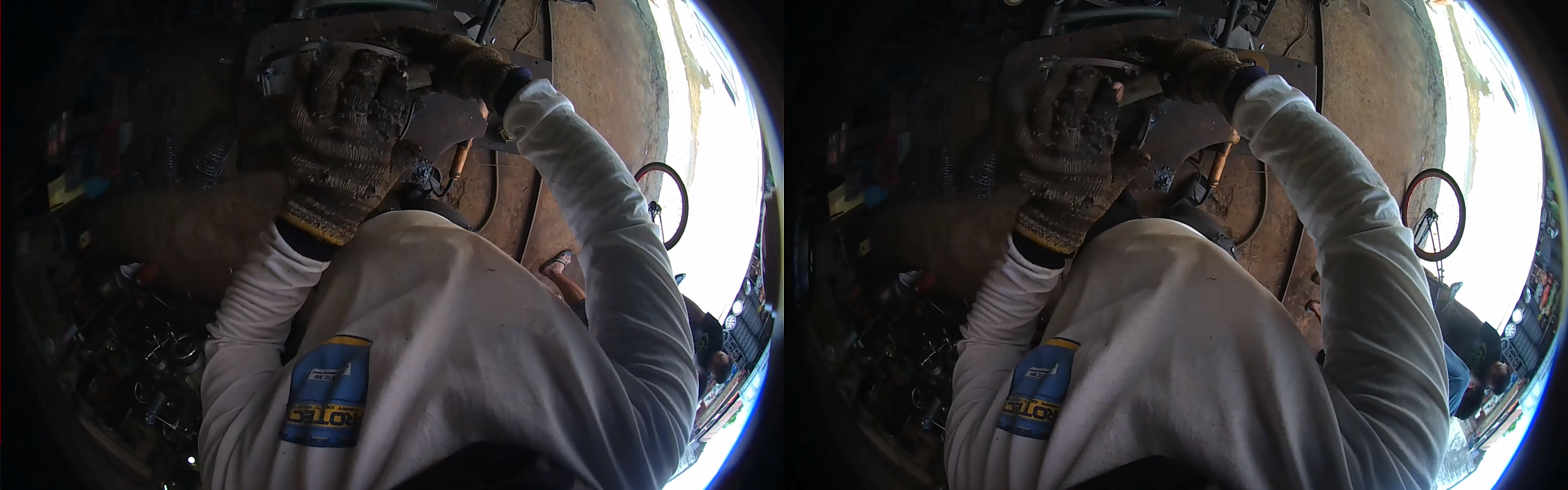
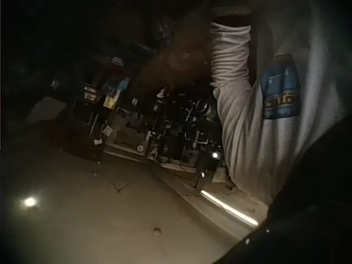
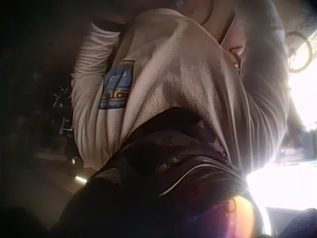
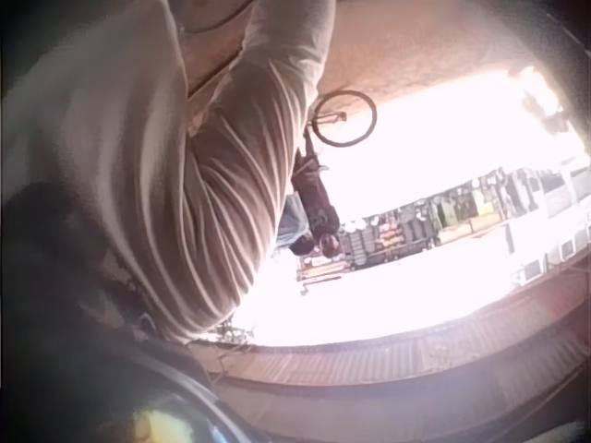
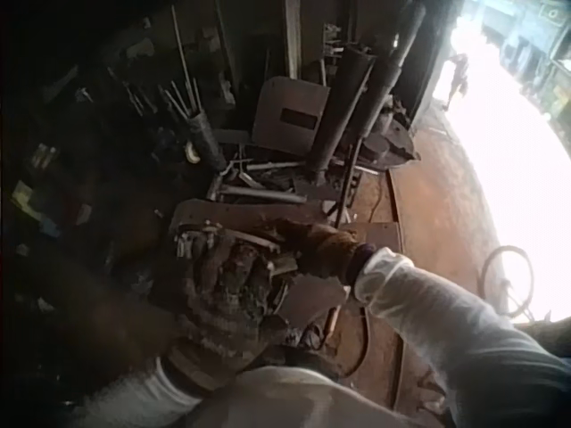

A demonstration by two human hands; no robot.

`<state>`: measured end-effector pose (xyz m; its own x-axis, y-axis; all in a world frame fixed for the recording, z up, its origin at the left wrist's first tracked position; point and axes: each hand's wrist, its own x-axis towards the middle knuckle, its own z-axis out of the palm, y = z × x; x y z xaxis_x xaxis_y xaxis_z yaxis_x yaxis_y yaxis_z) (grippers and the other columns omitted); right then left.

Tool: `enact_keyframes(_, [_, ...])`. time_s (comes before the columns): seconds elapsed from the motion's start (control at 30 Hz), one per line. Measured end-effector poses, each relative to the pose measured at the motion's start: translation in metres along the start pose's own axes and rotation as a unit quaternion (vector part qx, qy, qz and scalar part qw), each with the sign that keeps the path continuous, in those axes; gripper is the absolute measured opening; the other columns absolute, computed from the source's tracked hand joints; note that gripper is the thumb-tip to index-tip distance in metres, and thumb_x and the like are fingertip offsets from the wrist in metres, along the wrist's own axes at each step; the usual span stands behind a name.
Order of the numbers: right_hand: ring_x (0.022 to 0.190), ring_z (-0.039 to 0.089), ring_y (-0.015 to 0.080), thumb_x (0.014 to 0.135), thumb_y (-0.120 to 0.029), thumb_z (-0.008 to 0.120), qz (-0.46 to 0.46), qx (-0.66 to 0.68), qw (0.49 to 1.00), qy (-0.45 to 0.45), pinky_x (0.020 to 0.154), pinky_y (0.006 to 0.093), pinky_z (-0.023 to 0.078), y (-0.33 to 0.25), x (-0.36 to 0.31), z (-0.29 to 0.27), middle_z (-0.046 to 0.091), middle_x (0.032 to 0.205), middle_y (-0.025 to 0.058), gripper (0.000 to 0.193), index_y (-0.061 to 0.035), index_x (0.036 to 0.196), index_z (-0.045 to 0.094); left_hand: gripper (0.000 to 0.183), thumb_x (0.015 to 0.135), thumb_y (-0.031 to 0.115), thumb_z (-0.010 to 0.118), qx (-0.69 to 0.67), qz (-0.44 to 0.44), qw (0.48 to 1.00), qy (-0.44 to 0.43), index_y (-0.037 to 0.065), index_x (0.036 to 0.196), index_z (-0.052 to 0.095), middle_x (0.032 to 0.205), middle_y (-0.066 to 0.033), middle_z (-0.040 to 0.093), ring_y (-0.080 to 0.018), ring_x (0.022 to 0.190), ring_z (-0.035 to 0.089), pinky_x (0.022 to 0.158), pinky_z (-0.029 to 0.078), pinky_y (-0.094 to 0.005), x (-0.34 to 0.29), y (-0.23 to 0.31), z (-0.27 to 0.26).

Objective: The person shapes and fits metal rods into a circular fabrication jig, using a hammer to adjust the position and shape of the metal components against the jig.

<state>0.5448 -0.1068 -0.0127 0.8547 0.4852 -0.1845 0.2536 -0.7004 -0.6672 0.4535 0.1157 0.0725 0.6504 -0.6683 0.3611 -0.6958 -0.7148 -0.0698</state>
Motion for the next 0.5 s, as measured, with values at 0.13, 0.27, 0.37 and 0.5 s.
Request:
enact_keyframes(0.13, [0.103, 0.066, 0.0268, 0.078, -0.005, 0.077, -0.005, -0.007, 1.000, 0.022, 0.087, 0.0370, 0.055, 0.032, 0.015, 0.022, 0.067, 0.119, 0.0130, 0.074, -0.0085, 0.143, 0.044, 0.077, 0.082, 0.056, 0.069, 0.112, 0.004, 0.992, -0.055, 0.011, 0.141, 0.048, 0.132, -0.0126, 0.055, -0.0338, 0.131, 0.046, 0.111, 0.031, -0.0586, 0.034, 0.006, 0.044])
enact_keyframes(0.27, [0.098, 0.066, 0.0255, 0.078, -0.007, 0.078, -0.001, -0.078, 0.997, 0.021, 0.086, 0.0364, 0.054, 0.005, 0.006, 0.012, 0.070, 0.111, 0.0121, 0.070, -0.0088, 0.141, 0.046, 0.077, 0.082, 0.056, 0.066, 0.144, -0.030, 0.978, -0.148, 0.012, 0.143, 0.047, 0.133, -0.0128, 0.055, -0.0337, 0.133, 0.045, 0.113, 0.026, -0.0611, 0.048, 0.007, 0.057])
enact_keyframes(0.37, [0.098, 0.067, 0.0267, 0.078, -0.008, 0.077, -0.063, -0.075, 0.994, 0.052, 0.087, 0.0370, 0.054, 0.038, 0.013, 0.028, 0.070, 0.112, 0.0121, 0.070, -0.0092, 0.141, 0.046, 0.081, 0.081, 0.055, 0.067, 0.147, -0.048, 0.959, -0.238, 0.013, 0.147, 0.043, 0.136, -0.0133, 0.055, -0.0334, 0.133, 0.045, 0.115, 0.023, -0.0611, 0.066, 0.016, 0.050])
enact_keyframes(0.5, [0.103, 0.065, 0.0274, 0.078, -0.007, 0.076, -0.060, -0.014, 0.997, 0.043, 0.091, 0.0367, 0.053, 0.025, 0.006, 0.020, 0.068, 0.117, 0.0123, 0.071, -0.0095, 0.142, 0.045, 0.081, 0.081, 0.053, 0.067, 0.161, -0.057, 0.945, -0.279, 0.015, 0.148, 0.041, 0.136, -0.0118, 0.054, -0.0317, 0.130, 0.047, 0.113, 0.023, -0.0633, 0.073, 0.018, 0.050])
